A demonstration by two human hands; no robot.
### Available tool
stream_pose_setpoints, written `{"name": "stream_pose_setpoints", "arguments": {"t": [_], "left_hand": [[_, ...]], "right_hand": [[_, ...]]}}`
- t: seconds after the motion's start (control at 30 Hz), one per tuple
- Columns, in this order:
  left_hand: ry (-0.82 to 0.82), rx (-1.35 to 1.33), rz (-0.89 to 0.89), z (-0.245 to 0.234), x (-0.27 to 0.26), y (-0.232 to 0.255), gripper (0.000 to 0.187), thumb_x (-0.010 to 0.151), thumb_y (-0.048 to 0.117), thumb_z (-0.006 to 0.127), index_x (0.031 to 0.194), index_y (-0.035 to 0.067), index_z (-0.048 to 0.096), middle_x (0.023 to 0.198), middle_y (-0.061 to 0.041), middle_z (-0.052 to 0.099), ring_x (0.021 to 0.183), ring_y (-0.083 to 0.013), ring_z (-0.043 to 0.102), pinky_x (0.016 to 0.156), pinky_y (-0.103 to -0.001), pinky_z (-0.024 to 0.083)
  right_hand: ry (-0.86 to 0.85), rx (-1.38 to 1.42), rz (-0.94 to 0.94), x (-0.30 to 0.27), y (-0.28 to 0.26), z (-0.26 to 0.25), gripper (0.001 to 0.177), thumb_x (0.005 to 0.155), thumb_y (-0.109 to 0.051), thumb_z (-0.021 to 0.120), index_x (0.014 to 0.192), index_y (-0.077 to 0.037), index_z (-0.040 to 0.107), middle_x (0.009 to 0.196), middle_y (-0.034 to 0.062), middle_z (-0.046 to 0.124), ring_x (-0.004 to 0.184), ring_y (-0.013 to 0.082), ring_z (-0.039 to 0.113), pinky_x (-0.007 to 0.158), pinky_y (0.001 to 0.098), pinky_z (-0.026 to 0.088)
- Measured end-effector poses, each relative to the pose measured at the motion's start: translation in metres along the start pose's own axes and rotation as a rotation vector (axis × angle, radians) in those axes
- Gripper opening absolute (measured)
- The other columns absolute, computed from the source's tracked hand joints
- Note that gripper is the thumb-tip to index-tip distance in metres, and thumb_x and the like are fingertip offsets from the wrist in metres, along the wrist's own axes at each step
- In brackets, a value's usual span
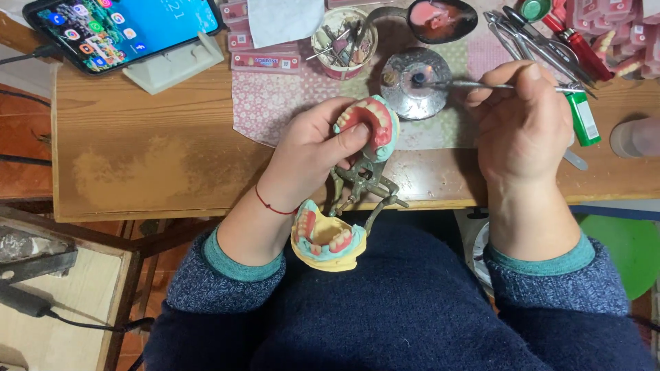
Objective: The recorder uses a heated spatula to mold and adjust a dental model of teeth and gums.
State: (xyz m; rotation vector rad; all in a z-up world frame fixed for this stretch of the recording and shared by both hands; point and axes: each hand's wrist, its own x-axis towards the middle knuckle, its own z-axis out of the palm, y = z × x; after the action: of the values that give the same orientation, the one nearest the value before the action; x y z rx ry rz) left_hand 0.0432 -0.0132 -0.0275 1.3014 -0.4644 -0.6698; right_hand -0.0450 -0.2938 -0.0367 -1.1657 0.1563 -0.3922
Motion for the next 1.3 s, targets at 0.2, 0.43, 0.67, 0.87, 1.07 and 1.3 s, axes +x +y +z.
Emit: {"name": "stream_pose_setpoints", "arguments": {"t": [0.2, 0.43, 0.67, 0.87, 1.07, 1.3], "left_hand": [[-0.009, -0.012, -0.019, -0.001, 0.000, -0.005, 0.033, 0.100, 0.030, 0.070, 0.119, 0.003, 0.068, 0.099, 0.002, 0.072, 0.074, -0.0026, 0.058, 0.062, -0.019, 0.048], [-0.005, -0.016, -0.124, 0.002, 0.000, 0.006, 0.033, 0.097, 0.032, 0.070, 0.115, 0.005, 0.072, 0.088, 0.003, 0.069, 0.064, -0.0012, 0.055, 0.055, -0.017, 0.046], [0.028, 0.081, -0.111, 0.006, -0.002, 0.010, 0.036, 0.095, 0.033, 0.071, 0.118, 0.005, 0.072, 0.085, 0.006, 0.067, 0.062, -0.0005, 0.053, 0.053, -0.017, 0.045], [0.028, 0.105, -0.108, 0.006, -0.004, 0.011, 0.036, 0.097, 0.031, 0.069, 0.120, 0.004, 0.071, 0.086, 0.005, 0.069, 0.063, -0.0006, 0.056, 0.054, -0.017, 0.046], [-0.103, -0.149, -0.053, -0.004, -0.008, -0.011, 0.038, 0.103, 0.020, 0.068, 0.134, 0.000, 0.060, 0.101, -0.001, 0.069, 0.078, -0.0060, 0.061, 0.067, -0.022, 0.051], [-0.220, -0.328, 0.025, -0.006, -0.010, -0.023, 0.051, 0.104, 0.017, 0.071, 0.147, -0.001, 0.051, 0.113, -0.005, 0.067, 0.093, -0.0117, 0.062, 0.085, -0.028, 0.055]], "right_hand": [[0.064, 0.064, -0.009, 0.002, -0.002, 0.011, 0.028, 0.111, -0.023, 0.050, 0.118, 0.002, 0.061, 0.100, 0.0144, 0.067, 0.093, 0.0301, 0.069, 0.086, 0.0442, 0.055], [-0.030, -0.001, -0.008, 0.001, 0.001, 0.005, 0.030, 0.111, -0.022, 0.046, 0.121, 0.003, 0.059, 0.102, 0.0236, 0.070, 0.095, 0.0314, 0.069, 0.089, 0.0417, 0.054], [-0.036, -0.023, -0.018, -0.001, -0.001, 0.006, 0.031, 0.112, -0.023, 0.045, 0.121, 0.004, 0.059, 0.101, 0.0237, 0.070, 0.090, 0.0298, 0.065, 0.088, 0.0410, 0.054], [-0.051, -0.034, -0.017, -0.003, -0.002, 0.009, 0.031, 0.114, -0.022, 0.046, 0.122, 0.005, 0.059, 0.103, 0.0244, 0.070, 0.093, 0.0304, 0.067, 0.088, 0.0404, 0.054], [-0.059, -0.057, -0.029, -0.002, -0.003, 0.009, 0.031, 0.113, -0.022, 0.045, 0.122, 0.005, 0.059, 0.105, 0.0251, 0.071, 0.094, 0.0309, 0.069, 0.086, 0.0391, 0.054], [-0.056, -0.038, -0.022, -0.001, -0.001, 0.008, 0.031, 0.114, -0.022, 0.045, 0.122, 0.004, 0.059, 0.106, 0.0239, 0.071, 0.096, 0.0296, 0.069, 0.086, 0.0375, 0.054]]}}
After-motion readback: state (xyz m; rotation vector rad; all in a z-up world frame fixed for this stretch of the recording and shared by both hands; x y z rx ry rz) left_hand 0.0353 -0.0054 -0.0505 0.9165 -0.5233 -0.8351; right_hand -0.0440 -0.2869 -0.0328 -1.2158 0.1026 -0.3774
